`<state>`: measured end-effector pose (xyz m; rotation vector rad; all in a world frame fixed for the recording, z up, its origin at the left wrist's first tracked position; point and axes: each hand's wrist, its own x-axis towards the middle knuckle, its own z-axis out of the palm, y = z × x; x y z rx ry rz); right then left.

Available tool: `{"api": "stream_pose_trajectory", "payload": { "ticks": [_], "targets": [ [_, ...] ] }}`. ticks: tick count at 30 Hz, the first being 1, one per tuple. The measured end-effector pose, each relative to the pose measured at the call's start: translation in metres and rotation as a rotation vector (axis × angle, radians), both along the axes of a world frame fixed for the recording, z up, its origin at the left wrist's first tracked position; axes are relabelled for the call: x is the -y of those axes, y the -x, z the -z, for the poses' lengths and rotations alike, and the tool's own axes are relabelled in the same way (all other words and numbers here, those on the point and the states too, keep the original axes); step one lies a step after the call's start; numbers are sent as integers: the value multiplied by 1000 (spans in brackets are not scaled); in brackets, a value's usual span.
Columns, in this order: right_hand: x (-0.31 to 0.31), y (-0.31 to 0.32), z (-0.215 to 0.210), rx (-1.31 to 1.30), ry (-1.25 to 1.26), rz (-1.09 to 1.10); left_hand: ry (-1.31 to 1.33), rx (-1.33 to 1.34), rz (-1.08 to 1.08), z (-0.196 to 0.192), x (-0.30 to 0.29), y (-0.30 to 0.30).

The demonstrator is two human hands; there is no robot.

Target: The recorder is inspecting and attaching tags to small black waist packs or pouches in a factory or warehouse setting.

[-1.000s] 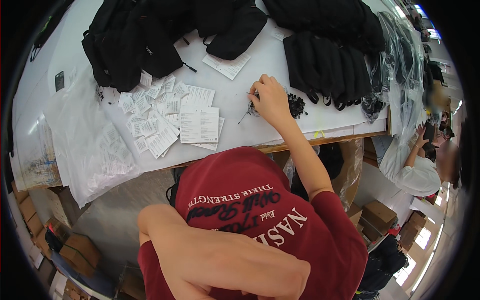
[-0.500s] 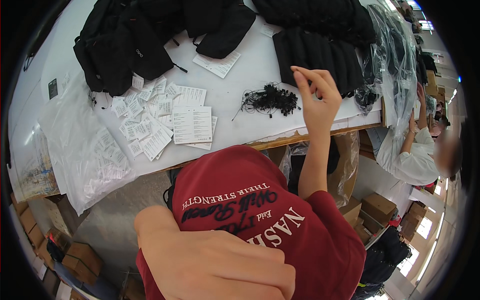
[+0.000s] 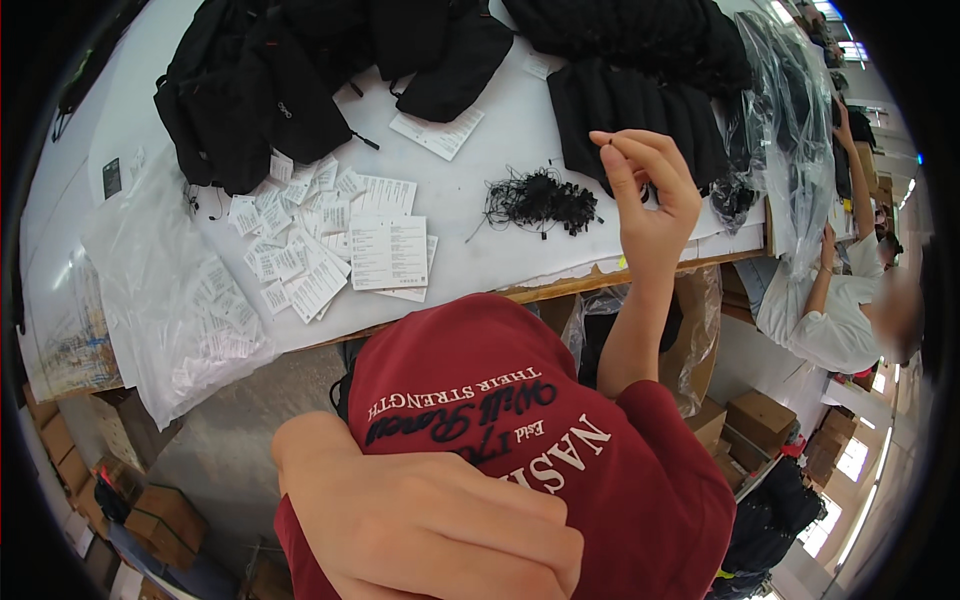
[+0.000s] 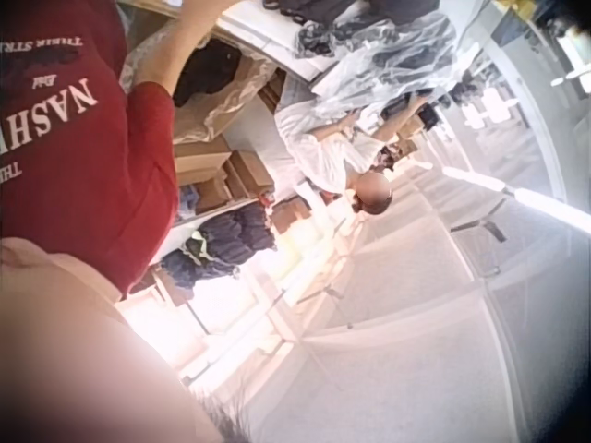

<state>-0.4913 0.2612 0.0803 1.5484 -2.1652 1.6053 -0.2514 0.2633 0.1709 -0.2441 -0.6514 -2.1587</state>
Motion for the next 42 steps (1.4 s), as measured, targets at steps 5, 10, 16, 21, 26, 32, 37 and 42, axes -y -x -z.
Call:
{"api": "stream_pose_trajectory", "payload": {
  "ticks": [5, 10, 16, 21, 26, 32, 37, 42],
  "targets": [
    [0, -4, 4, 43, -28, -37, 178, 26, 271, 12, 24, -11],
    [1, -5, 8, 157, -56, -81, 6, -31, 44, 14, 4, -8],
    [1, -9, 9, 312, -70, -65, 229, -84, 193, 9, 27, -7],
    [1, -8, 11, 334, -79, -55, 369, -25, 381, 6, 33, -4],
    [-3, -10, 15, 420, -118, -56, 378, 153, 555, 17, 74, 4],
    [-7, -14, 22, 720, -108, -199, -132, 723, 328, 88, 80, 1],
    [-4, -19, 20, 759, -152, -228, -437, 718, 380, 107, 76, -7],
    [2, -23, 22, 736, -183, -251, -496, 753, 346, 103, 75, -14]
  ]
}}
